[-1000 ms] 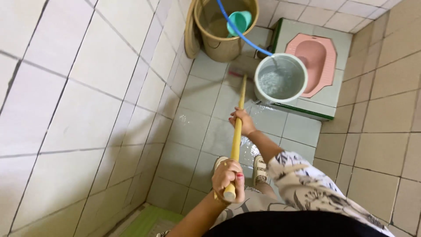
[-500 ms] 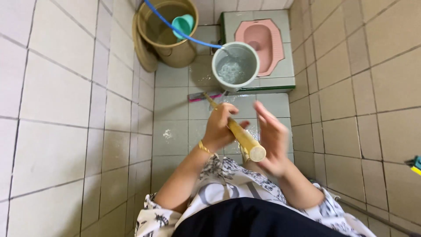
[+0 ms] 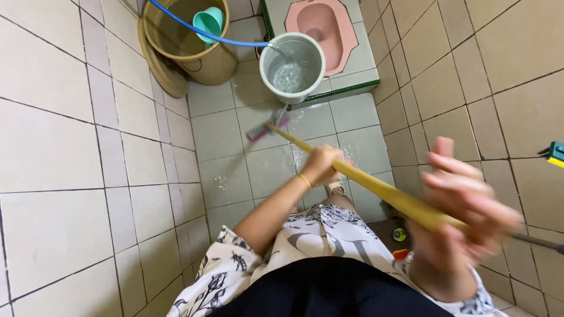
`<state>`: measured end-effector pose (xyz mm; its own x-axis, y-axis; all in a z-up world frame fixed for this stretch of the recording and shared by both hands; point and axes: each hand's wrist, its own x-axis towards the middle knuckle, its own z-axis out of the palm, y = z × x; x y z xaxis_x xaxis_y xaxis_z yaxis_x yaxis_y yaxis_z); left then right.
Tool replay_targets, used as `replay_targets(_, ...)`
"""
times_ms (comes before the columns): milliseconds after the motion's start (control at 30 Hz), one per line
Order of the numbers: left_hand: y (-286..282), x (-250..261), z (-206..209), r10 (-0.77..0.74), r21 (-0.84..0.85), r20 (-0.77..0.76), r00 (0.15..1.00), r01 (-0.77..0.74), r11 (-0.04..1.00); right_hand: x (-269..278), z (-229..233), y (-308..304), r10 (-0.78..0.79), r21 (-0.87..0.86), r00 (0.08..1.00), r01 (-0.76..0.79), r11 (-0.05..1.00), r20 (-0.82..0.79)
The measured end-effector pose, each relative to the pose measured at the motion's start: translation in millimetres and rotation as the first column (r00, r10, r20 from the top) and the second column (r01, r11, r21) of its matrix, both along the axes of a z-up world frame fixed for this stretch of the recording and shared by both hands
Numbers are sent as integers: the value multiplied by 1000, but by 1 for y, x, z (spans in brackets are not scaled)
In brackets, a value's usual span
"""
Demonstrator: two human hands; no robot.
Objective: Scrubbing a tiled bathroom floor with a long-handled brush and water.
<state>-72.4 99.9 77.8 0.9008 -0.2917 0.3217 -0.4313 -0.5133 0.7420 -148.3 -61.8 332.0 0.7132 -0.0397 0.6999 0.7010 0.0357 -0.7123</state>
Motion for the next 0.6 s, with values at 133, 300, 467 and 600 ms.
replay_targets(133,-19,-37,37,-133,-77,-30,991,131,988,-16,9,-28,67,46,989,-61,997,-132)
replay_targets(300,23,-5,13,-78,-131,-352,933,33,991,13,3,41,283,134,946,-263,955,-160)
replay_targets(467,69,14,-35,129,25,-576,807,-140,990,14,-27,82,348,-81,925,-362,929,-152)
replay_targets(600,51,-5,-18,140,-119,-218,966,-169,978,-2,34,70,289,-164,876,-373,913,-386)
